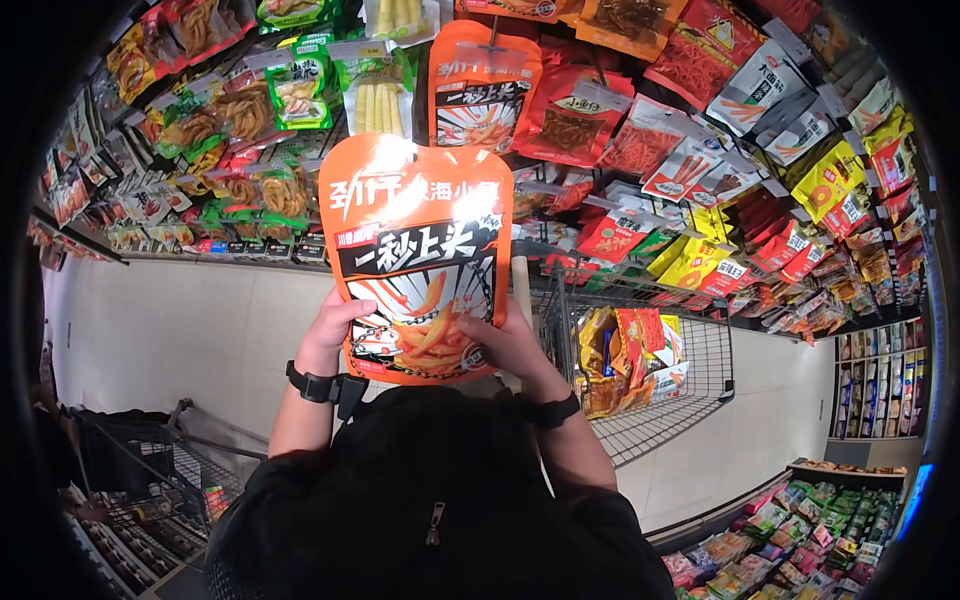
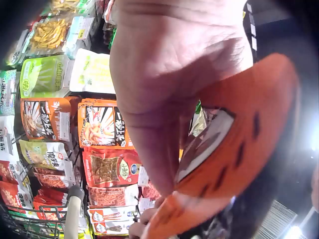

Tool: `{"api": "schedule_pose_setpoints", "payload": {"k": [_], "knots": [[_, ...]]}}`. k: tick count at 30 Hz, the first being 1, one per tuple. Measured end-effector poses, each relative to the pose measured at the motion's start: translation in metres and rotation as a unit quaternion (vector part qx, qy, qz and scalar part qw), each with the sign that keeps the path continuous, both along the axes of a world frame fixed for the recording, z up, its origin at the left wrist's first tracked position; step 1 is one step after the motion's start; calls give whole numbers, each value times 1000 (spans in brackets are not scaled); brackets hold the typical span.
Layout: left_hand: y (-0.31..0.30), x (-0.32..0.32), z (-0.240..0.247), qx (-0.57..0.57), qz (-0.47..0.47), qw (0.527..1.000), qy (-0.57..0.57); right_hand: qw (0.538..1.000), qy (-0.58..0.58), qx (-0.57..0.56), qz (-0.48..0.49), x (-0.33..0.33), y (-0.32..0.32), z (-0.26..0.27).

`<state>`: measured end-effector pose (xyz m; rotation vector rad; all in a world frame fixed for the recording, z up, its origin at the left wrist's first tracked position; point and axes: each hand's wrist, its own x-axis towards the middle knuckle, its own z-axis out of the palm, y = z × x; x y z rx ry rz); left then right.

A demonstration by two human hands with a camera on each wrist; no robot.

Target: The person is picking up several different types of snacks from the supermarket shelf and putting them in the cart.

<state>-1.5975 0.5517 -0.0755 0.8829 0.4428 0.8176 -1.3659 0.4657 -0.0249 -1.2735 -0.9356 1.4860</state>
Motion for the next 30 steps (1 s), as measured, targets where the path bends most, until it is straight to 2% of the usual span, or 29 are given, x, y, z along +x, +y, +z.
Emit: {"api": "schedule_pose_setpoints", "payload": {"k": [1, 4, 7, 11, 13, 14, 16, 17, 19, 21, 23, 25, 26, 28, 29, 30], "knots": [[1, -1, 0, -1, -4, 1000, 4, 997, 45, 66, -16, -4, -2, -5], [1, -4, 0, -1, -26, 1000, 16, 995, 14, 96, 24, 1, -2, -11], [1, -4, 1, 17, -26, 999, 26, 998, 4, 49, 42, 4, -6, -3], [1, 1, 4, 29, -21, 999, 15, 998, -11, 42, 41, 6, -6, -9], [3, 5, 9, 64, 7, 997, 41, 993, -17, 114, 2, 4, -4, -19], [8, 4, 2, 79, 5, 993, 88, 993, -16, 116, -4, 5, -6, -18], [15, 6, 0, 115, 19, 989, 94, 996, -15, 17, -81, 12, -10, -11], [20, 4, -3, 118, 9, 988, 99, 995, -16, 24, -93, 24, -12, -20], [23, 2, -10, 147, 19, 981, 128, 983, -26, 2, -183, 54, -19, -50], [24, -4, -14, 131, 5, 980, 152, 936, 69, 81, -337, 70, -27, -49], [25, -5, -16, 130, -8, 979, 156, 889, 73, 104, -440, 110, -43, -63], [26, -3, -18, 125, -22, 979, 160, 853, 100, 88, -504, 147, -66, -62], [26, 0, -20, 117, -29, 980, 156, 851, 101, 97, -507, 149, -67, -50], [29, 6, -23, 104, -47, 982, 149, 798, 230, 225, -510, 154, -73, -25], [31, 9, -24, 112, -49, 982, 147, 843, 218, 195, -452, 166, -83, -36], [32, 13, -25, 118, -62, 979, 152, 853, 236, 156, -438, 171, -87, -52]]}}
